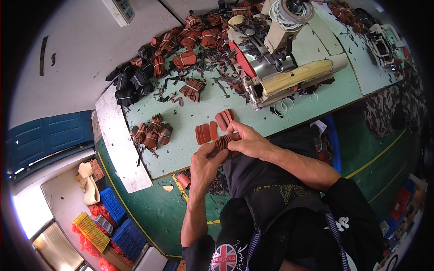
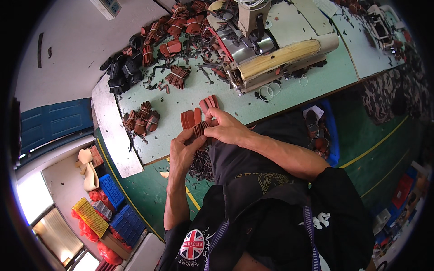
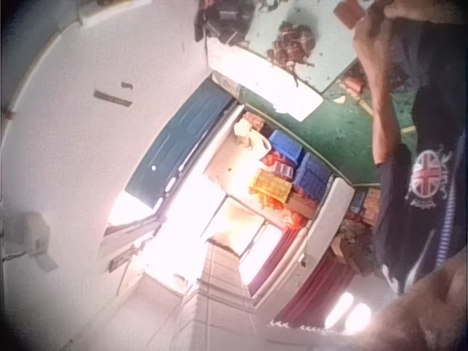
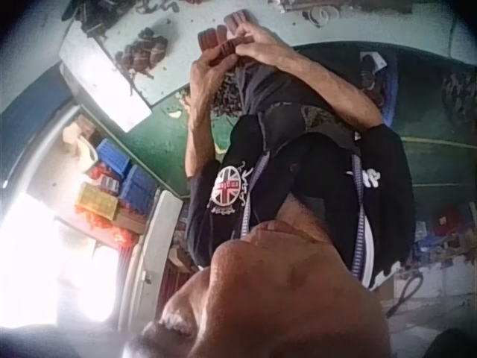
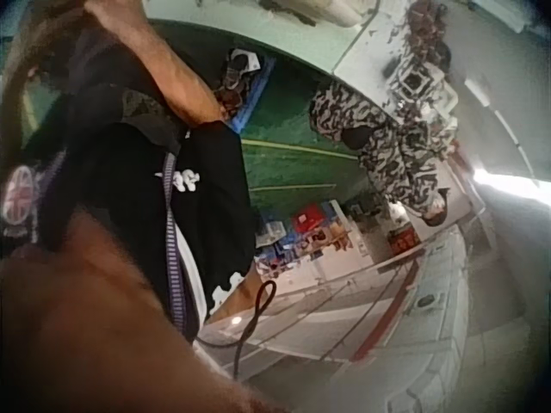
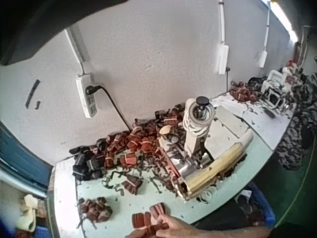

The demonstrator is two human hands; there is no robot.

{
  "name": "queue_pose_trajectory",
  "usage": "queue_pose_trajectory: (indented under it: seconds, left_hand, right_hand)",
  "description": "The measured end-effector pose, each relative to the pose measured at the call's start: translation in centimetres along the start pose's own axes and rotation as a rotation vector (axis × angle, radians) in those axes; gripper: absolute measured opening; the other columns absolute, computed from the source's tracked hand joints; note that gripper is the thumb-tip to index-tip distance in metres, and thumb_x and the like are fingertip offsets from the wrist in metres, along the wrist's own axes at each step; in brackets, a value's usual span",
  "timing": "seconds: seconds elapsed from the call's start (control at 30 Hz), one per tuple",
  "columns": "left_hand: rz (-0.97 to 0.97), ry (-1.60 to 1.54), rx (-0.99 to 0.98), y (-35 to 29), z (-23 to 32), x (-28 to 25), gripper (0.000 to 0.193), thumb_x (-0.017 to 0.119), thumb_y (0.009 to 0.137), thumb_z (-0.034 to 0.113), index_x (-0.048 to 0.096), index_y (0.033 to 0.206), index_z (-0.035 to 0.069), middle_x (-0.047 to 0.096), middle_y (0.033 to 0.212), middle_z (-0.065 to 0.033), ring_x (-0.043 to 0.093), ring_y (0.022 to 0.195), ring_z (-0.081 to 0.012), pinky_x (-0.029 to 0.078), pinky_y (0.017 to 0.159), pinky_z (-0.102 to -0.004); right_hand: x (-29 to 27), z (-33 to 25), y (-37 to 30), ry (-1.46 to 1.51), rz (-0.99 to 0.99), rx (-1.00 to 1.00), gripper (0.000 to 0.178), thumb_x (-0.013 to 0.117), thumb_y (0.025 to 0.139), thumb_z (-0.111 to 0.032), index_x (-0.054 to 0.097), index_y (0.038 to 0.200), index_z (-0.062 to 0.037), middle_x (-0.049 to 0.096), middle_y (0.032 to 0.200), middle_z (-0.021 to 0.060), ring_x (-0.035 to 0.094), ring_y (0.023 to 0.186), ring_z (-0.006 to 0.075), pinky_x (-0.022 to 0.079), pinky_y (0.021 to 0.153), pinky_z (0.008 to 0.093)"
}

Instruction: The person stitches together various leather and synthetic shoe components using a specialized post-bed sewing machine.

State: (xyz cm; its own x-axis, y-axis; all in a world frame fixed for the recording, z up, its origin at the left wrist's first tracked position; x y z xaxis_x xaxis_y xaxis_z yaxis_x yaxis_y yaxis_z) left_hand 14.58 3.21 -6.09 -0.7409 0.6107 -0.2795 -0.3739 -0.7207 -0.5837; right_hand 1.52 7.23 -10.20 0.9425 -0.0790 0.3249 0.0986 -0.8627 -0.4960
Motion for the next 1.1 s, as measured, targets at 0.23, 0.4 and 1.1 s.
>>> queue_pose_trajectory:
  seconds: [0.23,0.4,1.1]
  left_hand:
    - [0.018,-0.052,0.011,0.1,-0.6,-0.1,0.037,0.073,0.081,0.017,0.067,0.114,-0.001,0.061,0.091,-0.0056,0.061,0.081,-0.0129,0.049,0.071,-0.0277]
    - [0.001,-0.065,-0.02,0.1,-1.0,0.0,0.034,0.071,0.083,0.011,0.068,0.115,-0.001,0.063,0.09,-0.0039,0.059,0.079,-0.0112,0.047,0.072,-0.0275]
    - [0.054,-0.047,-0.007,-0.2,-0.6,0.0,0.032,0.068,0.085,0.016,0.067,0.112,-0.003,0.066,0.086,-0.0044,0.058,0.076,-0.01,0.047,0.07,-0.0265]
  right_hand:
    - [0.2,0.2,0.0,0.061,-0.034,-0.003,0.02,0.06,0.084,-0.002,0.046,0.097,-0.0086,0.058,0.081,-0.0016,0.049,0.07,0.003,0.038,0.059,0.0215]
    - [0.1,0.3,0.1,0.048,-0.042,-0.006,0.02,0.06,0.085,-0.002,0.046,0.097,-0.008,0.059,0.082,-0.0008,0.052,0.072,0.0036,0.041,0.063,0.0219]
    - [0.1,-0.3,-0.5,0.179,-0.093,-0.003,0.03,0.056,0.087,0.001,0.05,0.117,-0.0049,0.061,0.082,0.001,0.058,0.074,0.0063,0.048,0.067,0.0229]
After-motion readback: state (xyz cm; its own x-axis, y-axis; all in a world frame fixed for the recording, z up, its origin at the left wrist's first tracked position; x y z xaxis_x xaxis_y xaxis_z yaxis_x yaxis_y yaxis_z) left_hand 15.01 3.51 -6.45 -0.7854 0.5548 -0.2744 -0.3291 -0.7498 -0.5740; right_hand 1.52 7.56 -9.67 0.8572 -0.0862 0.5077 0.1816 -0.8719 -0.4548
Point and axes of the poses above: each hand's wrist, its own y-axis towards the middle knuckle, its own x-axis out of the palm, z = x × y, the point moved 8 cm from there along y, towards the middle knuckle
